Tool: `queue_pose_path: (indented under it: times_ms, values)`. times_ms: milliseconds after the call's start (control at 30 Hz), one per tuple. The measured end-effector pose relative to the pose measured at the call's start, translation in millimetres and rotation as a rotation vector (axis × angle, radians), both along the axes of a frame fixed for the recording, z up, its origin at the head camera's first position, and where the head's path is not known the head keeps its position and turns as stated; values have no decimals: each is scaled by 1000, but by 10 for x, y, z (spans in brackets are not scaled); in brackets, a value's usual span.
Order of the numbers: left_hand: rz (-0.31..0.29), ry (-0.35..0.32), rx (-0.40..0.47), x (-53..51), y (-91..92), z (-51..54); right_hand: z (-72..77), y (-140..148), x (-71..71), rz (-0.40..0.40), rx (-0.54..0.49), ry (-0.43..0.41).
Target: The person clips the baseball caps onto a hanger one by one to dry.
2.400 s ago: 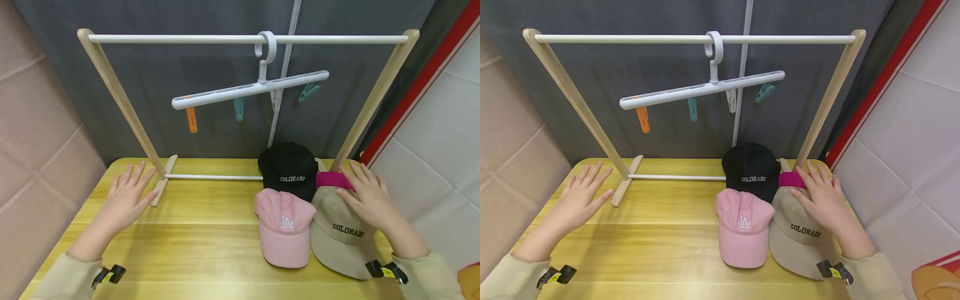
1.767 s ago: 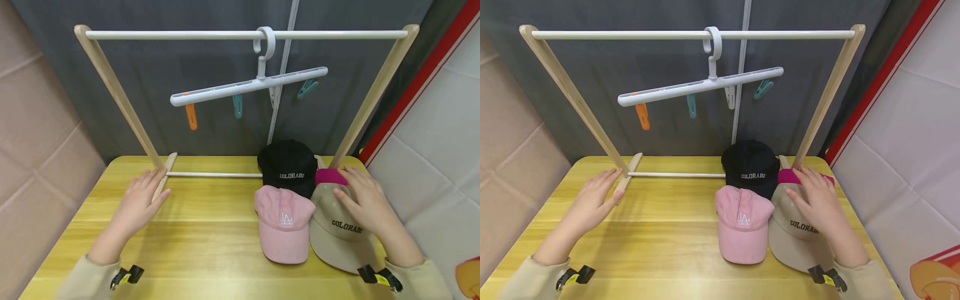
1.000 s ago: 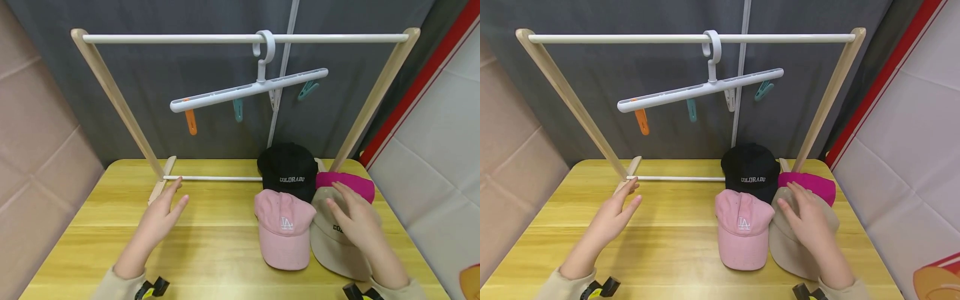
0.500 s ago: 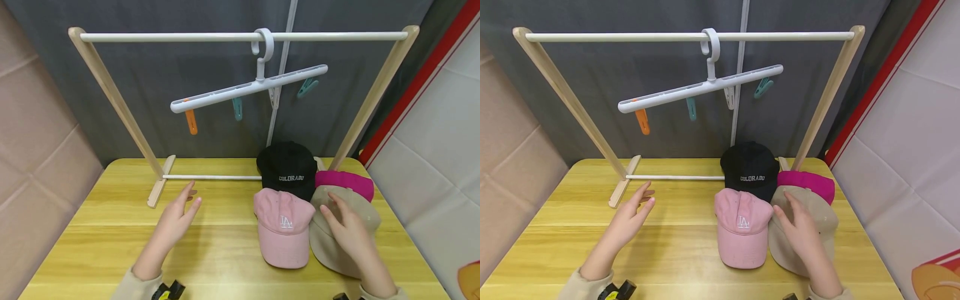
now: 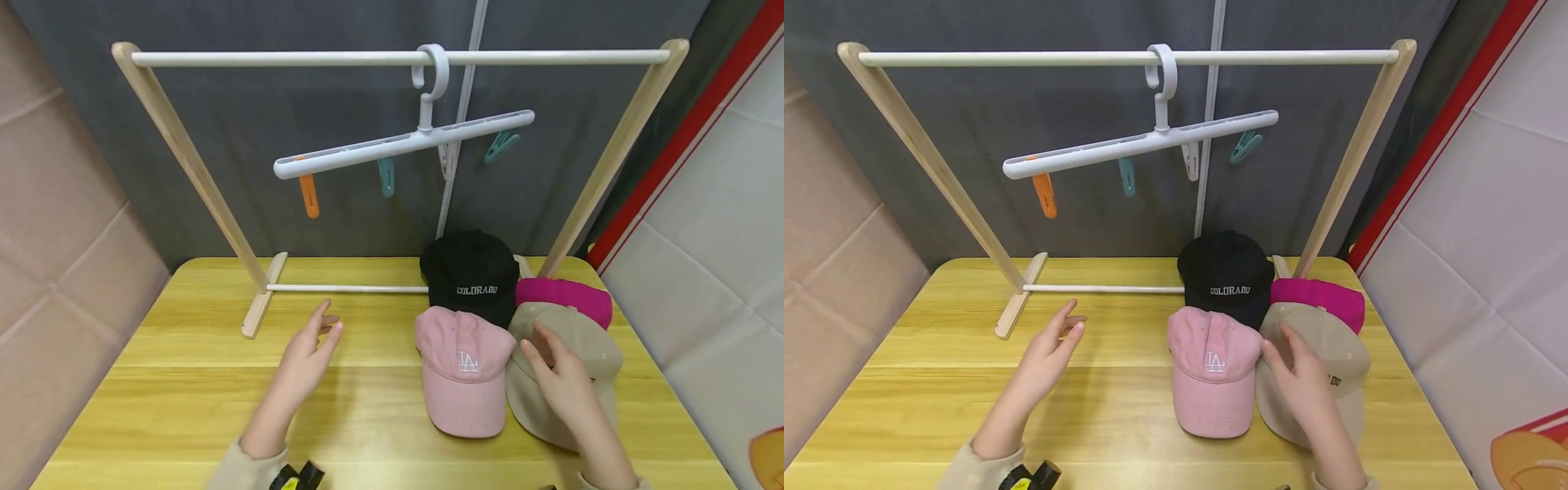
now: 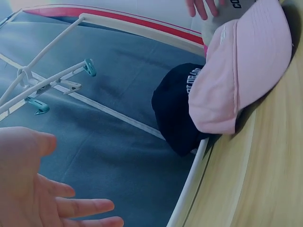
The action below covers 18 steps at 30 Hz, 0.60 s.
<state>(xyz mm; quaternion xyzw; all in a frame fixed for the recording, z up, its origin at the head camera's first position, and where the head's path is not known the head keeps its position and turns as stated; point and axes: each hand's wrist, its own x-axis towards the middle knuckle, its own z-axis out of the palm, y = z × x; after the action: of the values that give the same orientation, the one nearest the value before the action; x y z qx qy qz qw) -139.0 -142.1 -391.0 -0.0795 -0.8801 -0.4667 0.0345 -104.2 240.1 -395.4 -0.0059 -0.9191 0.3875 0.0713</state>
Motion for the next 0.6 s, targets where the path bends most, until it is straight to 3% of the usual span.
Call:
queue_pose_path:
  times_ms: [400, 600]
  values:
    - [16, -28, 59, -39, 197, -90, -83, -47, 30, -18, -75, -9]
    - [22, -41, 62, -47, 297, -108, -115, -76, 35, -32, -109, -62]
